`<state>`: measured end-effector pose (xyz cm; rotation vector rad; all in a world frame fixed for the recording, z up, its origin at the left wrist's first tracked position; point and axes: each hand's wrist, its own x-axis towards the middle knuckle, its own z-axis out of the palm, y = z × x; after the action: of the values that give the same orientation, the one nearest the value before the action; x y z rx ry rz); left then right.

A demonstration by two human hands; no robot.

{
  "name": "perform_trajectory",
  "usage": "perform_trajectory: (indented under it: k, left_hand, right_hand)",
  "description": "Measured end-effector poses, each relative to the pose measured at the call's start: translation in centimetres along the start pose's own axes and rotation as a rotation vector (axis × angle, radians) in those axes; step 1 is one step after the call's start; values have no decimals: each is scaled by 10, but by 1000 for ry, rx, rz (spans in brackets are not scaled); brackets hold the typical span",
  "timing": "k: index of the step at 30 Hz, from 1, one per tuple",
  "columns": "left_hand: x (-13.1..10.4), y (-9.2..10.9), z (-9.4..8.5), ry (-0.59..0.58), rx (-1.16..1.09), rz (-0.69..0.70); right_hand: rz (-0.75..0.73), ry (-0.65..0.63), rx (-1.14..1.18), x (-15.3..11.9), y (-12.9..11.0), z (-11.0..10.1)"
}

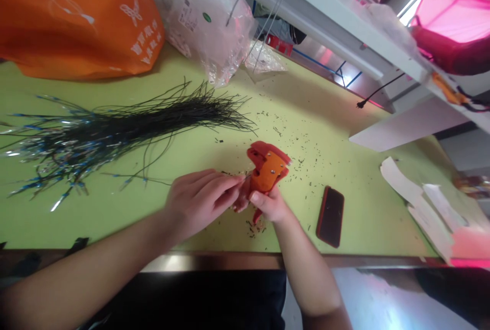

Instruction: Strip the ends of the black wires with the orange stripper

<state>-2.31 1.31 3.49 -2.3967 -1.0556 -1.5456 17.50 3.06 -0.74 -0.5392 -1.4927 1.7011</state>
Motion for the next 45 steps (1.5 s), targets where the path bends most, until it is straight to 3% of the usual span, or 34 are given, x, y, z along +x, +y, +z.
perform_trajectory:
  k: [7,20,24,27,30,33,38,45]
  left_hand:
    - [-1,-1,3,-4,-20,-13]
    - [-5,-4,17,-52,-27,-12]
    - [-11,-10,22,-154,-16,-87]
    - [-11,-18,25,-361,34,-199]
    - [-3,-29,24,-590,107,-345]
    - [7,-45,19,-723,214,-475]
    - [9,-89,0,-760,470,-666]
    - [-1,-149,-23,-777,683,-760]
  right_hand:
    - [-9,289,-7,4,-12,0]
    - [23,396,-19,4,-13,-1]
    - [-44,532,41,9,-15,-7]
    - [-112,656,82,15,-16,-19]
    - [-175,768,116,19,-16,-31]
    - [-186,832,120,22,-16,-38]
    - [-144,897,125,23,-17,-38]
    - [-150,852,128,24,-18,-28]
